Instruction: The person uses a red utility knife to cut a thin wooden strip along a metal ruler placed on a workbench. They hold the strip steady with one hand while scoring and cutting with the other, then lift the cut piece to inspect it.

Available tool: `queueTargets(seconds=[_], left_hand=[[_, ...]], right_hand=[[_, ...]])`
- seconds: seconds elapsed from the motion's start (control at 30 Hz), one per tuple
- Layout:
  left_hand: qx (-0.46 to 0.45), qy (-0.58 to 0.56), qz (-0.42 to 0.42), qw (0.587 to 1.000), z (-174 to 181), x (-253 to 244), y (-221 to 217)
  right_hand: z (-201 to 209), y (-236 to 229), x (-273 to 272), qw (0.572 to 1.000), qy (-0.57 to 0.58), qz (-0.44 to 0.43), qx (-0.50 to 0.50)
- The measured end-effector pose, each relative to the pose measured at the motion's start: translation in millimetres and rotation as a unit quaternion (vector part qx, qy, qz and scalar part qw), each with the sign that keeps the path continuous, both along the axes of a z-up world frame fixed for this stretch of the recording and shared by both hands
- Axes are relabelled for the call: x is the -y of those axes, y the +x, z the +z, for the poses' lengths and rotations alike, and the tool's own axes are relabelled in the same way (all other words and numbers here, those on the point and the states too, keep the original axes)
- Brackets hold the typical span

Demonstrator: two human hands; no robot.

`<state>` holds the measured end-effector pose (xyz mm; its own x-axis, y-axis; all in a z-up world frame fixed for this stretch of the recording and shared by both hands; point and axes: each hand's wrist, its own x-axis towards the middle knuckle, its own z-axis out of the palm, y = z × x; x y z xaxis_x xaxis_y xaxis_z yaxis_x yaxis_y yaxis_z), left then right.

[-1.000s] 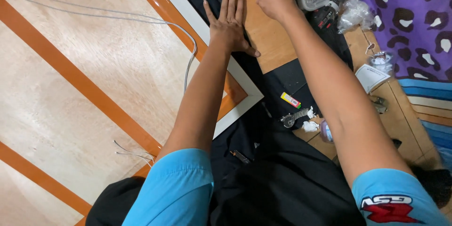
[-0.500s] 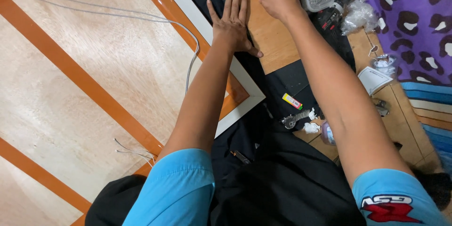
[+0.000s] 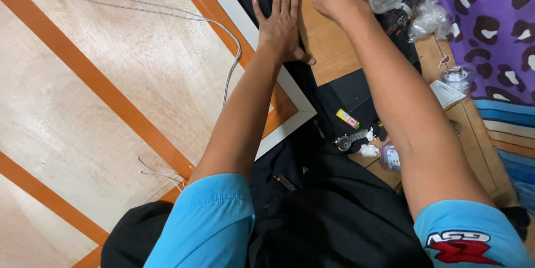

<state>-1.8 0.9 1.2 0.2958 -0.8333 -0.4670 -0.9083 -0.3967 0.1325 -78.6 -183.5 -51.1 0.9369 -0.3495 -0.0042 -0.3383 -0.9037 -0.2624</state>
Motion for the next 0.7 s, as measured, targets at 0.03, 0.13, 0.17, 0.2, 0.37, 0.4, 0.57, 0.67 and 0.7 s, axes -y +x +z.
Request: queueTargets(seconds=[0.03, 0.13, 0.17, 0.2, 0.37, 0.4, 0.57, 0.67, 0.7], left_hand=[[-0.008, 0.008, 0.009, 1.000, 0.0, 2.9, -0.7], [-0.015, 0.033, 0.030, 0.999, -1.4, 8.1, -7.0], [-0.009, 0.045, 0.038, 0.998, -1.1, 12.6, -9.2], [-0.010, 0.045, 0.038, 0.998, -0.2, 16.3, -10.9], [0.034, 0.127, 0.030, 0.991, 4.2, 27.8, -15.9], [0.035, 0.126, 0.030, 0.991, 5.2, 28.9, -15.1], [0.051, 0.137, 0.026, 0.989, -2.6, 32.1, -17.2], [0.052, 0.149, 0.020, 0.987, 3.6, 32.7, -17.7], [0.051, 0.147, 0.020, 0.988, 5.9, 33.2, -17.0]], right_hand=[[-0.7, -0.5, 1.6, 1.000, -0.016, 0.011, 0.004], [14.6, -2.3, -12.1, 1.000, -0.001, 0.000, -0.024], [24.1, -3.0, -16.5, 0.998, 0.025, -0.027, -0.051], [28.9, -4.5, -19.2, 0.998, 0.025, -0.026, -0.052], [23.4, -14.6, -20.4, 0.997, 0.038, -0.027, -0.064], [25.6, -14.5, -21.5, 0.997, 0.037, -0.027, -0.063], [33.7, -21.4, -28.2, 0.992, 0.081, -0.059, -0.073], [32.9, -28.8, -28.1, 0.991, 0.054, -0.044, -0.115], [36.4, -28.8, -31.0, 0.991, 0.052, -0.044, -0.115]])
